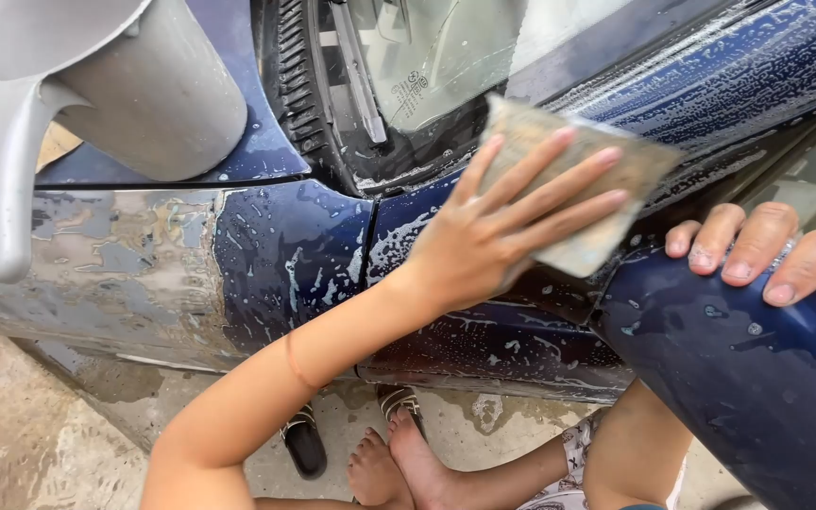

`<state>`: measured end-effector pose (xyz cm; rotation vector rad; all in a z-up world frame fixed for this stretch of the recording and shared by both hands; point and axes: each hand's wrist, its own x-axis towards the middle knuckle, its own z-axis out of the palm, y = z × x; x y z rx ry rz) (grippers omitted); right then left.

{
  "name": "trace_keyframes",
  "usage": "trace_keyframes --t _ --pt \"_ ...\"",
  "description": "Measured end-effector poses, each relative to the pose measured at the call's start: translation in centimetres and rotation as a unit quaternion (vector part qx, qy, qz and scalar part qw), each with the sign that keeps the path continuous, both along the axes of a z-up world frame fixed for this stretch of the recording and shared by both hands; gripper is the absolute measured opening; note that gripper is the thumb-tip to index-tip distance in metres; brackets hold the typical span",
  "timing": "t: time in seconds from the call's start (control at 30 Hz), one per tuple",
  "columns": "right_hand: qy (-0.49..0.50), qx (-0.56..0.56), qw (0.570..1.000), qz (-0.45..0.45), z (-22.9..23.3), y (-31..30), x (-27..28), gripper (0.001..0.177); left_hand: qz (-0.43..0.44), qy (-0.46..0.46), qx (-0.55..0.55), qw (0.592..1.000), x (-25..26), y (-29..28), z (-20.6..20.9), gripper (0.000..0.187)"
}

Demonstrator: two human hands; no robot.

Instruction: The person sands the side panel of a blue car near the side mirror using a sanding block. They repeatedly rub the surface in circular and back-and-forth motions, occasionally dipping the sanding block into a grey plastic pitcher to wet it.

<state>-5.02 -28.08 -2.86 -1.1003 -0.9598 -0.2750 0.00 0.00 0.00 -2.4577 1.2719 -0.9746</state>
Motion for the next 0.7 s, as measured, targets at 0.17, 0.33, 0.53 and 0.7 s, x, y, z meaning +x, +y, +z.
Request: trace_keyframes --t 0.17,0.33,0.53,0.7 --pt "-0.048 -0.082 0.995 -0.036 -0.5 -1.7 0.6 0.011 -0.006 0.018 -0.042 0.999 -0.9 4.6 -4.0 0.057" --pt "-0.048 -0.080 0.995 -0.040 -0.9 -1.5 0.6 0.010 0.002 0.011 -0.066 0.998 -0.6 3.5 -4.0 0.055" --pt "-0.011 -0.038 0.999 -0.023 0.1 0.0 0.1 0.044 0.017 -0.001 -0.028 0.999 0.5 -2.9 2.0 0.066" --pt "-0.039 0.052 0.998 0.004 0.0 1.4 0.9 0.047 0.052 -0.117 -0.068 0.989 1.4 -8.9 5.3 0.050"
